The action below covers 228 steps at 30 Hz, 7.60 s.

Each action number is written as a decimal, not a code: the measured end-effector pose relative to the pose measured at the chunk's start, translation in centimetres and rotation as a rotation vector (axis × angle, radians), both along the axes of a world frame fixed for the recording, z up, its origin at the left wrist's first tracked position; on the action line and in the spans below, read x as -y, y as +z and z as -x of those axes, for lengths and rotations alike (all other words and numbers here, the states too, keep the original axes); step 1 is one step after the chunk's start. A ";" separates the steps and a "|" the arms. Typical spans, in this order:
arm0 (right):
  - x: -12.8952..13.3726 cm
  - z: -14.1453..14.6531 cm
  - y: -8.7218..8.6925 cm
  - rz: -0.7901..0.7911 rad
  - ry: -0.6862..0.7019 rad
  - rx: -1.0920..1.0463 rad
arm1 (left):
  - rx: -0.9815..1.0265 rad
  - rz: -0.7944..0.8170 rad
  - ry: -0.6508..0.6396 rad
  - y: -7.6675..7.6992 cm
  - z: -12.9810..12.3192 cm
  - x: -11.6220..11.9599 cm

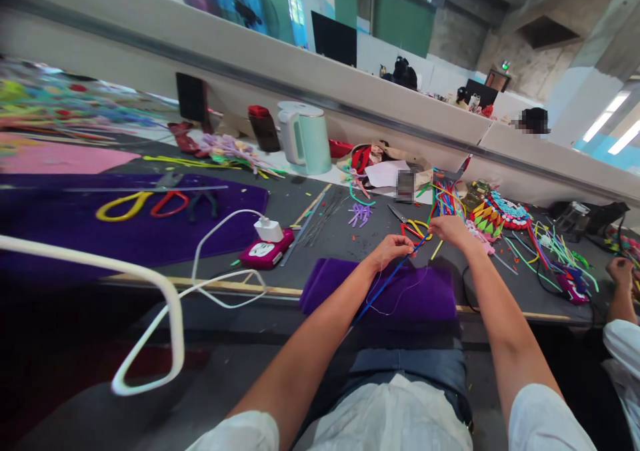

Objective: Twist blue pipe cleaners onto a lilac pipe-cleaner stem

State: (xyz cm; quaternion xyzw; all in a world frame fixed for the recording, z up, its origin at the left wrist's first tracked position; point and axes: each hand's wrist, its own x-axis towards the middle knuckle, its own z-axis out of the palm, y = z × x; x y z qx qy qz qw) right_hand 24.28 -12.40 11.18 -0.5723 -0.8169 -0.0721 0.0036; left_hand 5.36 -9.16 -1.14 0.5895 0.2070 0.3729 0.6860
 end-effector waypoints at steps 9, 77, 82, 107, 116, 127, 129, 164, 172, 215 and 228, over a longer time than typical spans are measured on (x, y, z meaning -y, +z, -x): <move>-2.7 -2.0 -4.3 0.304 0.171 -0.483 | 0.063 0.100 -0.070 0.1 -0.1 0.2; 6.6 6.8 -4.6 -0.122 -0.263 -0.272 | -0.010 0.074 0.221 -0.7 -0.4 -0.8; 5.9 6.5 -2.1 -0.060 -0.221 -0.005 | -0.046 0.067 0.229 -0.5 -0.4 -0.5; 1.9 -0.7 -5.7 -0.527 -0.121 -0.405 | 0.029 0.153 0.072 -0.5 -0.5 -0.4; 5.8 4.5 -9.5 -0.578 0.042 -0.272 | 0.084 0.176 0.082 -0.9 -0.5 -0.5; 4.8 4.9 -8.7 -0.449 -0.047 -0.236 | -0.011 0.035 0.145 -0.8 -0.3 -0.4; 4.5 4.7 -8.5 -0.419 -0.047 -0.243 | -0.019 0.018 0.151 -0.7 -0.3 -0.4; 1.9 5.0 -4.3 -0.037 0.121 -0.464 | 0.300 0.315 0.198 0.7 0.5 -0.4; 2.7 5.5 -4.7 -0.250 0.271 -0.085 | 0.323 0.361 0.183 0.3 0.4 -0.7; 3.1 4.1 -9.4 -0.215 -0.374 -1.413 | 0.153 0.206 0.232 -0.7 -0.4 -0.9; 4.1 5.2 -8.3 -0.453 -0.054 -0.426 | 0.210 0.163 0.174 -0.6 -0.1 -0.7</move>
